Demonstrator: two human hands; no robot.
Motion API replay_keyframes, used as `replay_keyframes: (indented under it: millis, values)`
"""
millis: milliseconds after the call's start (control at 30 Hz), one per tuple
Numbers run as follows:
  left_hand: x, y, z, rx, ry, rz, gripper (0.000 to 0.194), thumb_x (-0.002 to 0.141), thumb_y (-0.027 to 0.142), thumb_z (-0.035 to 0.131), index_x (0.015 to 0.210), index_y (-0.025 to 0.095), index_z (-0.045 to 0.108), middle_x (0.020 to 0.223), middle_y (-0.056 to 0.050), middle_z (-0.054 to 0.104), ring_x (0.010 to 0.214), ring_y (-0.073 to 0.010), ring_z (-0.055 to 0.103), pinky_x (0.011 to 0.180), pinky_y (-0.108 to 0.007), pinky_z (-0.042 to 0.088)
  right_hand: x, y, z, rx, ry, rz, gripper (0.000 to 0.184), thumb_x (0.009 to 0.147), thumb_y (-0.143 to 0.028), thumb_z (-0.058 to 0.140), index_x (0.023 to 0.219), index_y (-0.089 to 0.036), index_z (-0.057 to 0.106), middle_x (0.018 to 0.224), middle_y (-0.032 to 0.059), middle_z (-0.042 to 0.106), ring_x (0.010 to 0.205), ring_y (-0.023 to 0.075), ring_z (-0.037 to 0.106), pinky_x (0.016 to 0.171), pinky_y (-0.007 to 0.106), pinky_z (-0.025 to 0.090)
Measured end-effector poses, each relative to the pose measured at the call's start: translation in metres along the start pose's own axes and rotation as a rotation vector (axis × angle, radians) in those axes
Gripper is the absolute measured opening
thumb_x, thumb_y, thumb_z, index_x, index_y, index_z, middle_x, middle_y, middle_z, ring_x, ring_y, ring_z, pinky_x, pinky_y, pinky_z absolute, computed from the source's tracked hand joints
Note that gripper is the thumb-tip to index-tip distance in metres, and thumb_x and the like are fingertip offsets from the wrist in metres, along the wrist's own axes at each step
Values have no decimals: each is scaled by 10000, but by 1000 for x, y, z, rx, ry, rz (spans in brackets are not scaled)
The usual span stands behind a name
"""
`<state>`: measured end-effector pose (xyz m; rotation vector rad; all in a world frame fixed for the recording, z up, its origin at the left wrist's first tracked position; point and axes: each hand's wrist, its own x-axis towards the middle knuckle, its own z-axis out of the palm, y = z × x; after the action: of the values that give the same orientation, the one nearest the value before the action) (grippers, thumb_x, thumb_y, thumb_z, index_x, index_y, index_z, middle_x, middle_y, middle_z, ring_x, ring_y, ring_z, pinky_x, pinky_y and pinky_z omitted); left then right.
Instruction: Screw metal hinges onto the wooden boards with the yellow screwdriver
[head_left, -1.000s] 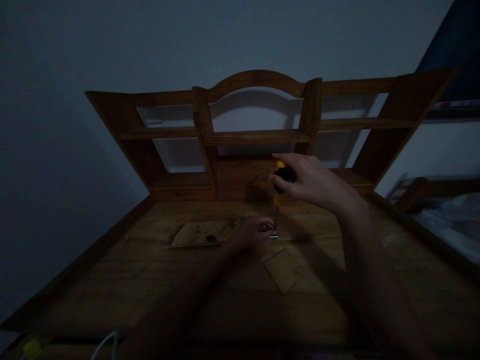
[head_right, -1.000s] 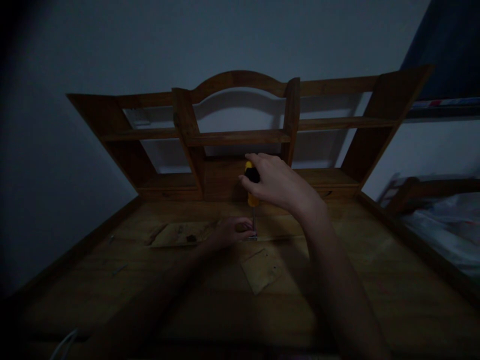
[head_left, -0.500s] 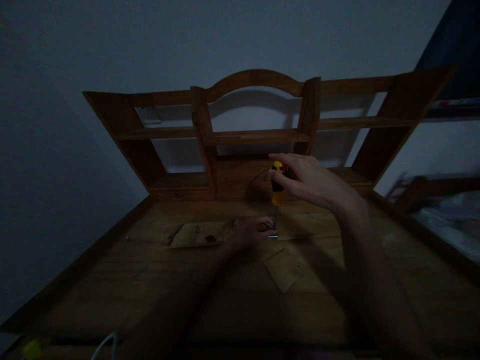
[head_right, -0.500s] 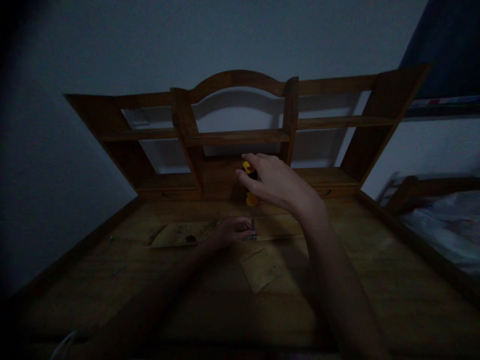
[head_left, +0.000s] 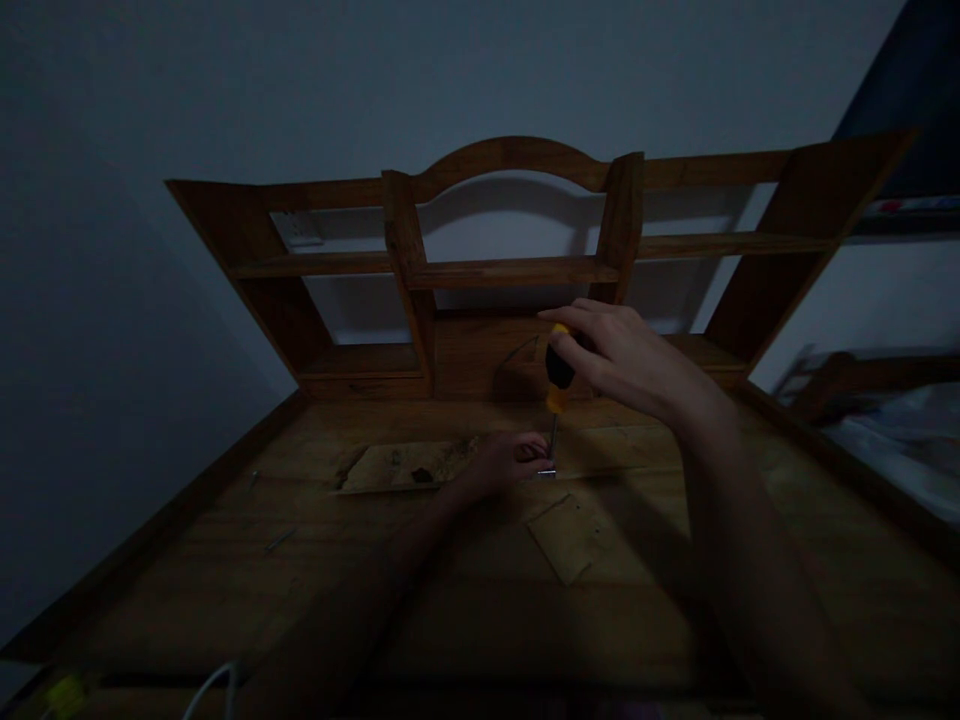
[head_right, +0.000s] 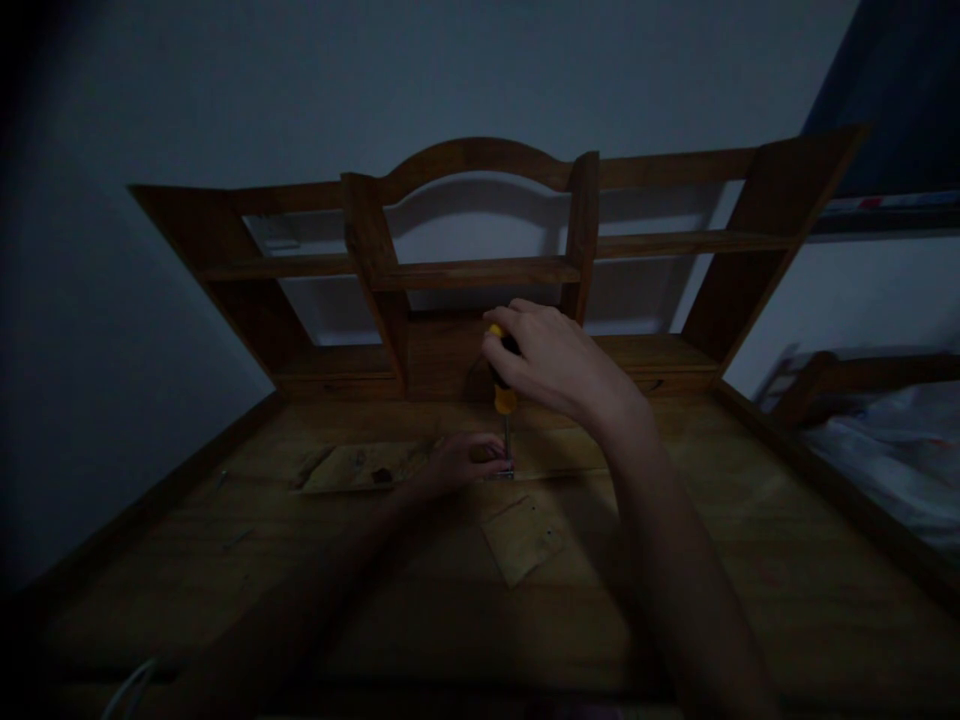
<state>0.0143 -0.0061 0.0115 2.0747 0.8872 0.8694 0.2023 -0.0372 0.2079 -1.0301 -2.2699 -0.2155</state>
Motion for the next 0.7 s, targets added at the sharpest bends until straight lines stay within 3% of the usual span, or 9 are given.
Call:
replay_keyframes:
  millis: [200,433,700]
  values:
    - [0,1,0,0,11,12,171,830,309,735,911,159,727,868,-45,757,813,-158,697,772,-253,528,2,-2,2,-60,-8,34,383,1033,-343,375,1083,-172,713,1045,110,735,973,270,684,884,390,492]
    - [1,-4,0,-28,4,16,180,832,312,732,916,153,728,865,-50,756,808,-160,693,766,-253,526,0,0,2,-4,-28,-2,419,966,-258,449,1329,-133,617,1279,118,677,1187,284,622,1035,418,449]
    - [-1,4,-2,18,8,8,161,828,304,733,909,165,726,861,-35,758,809,-160,699,771,-255,530,0,-1,3,27,-7,-26,379,1000,-318,483,1300,-149,642,1145,96,733,1053,253,677,946,369,484]
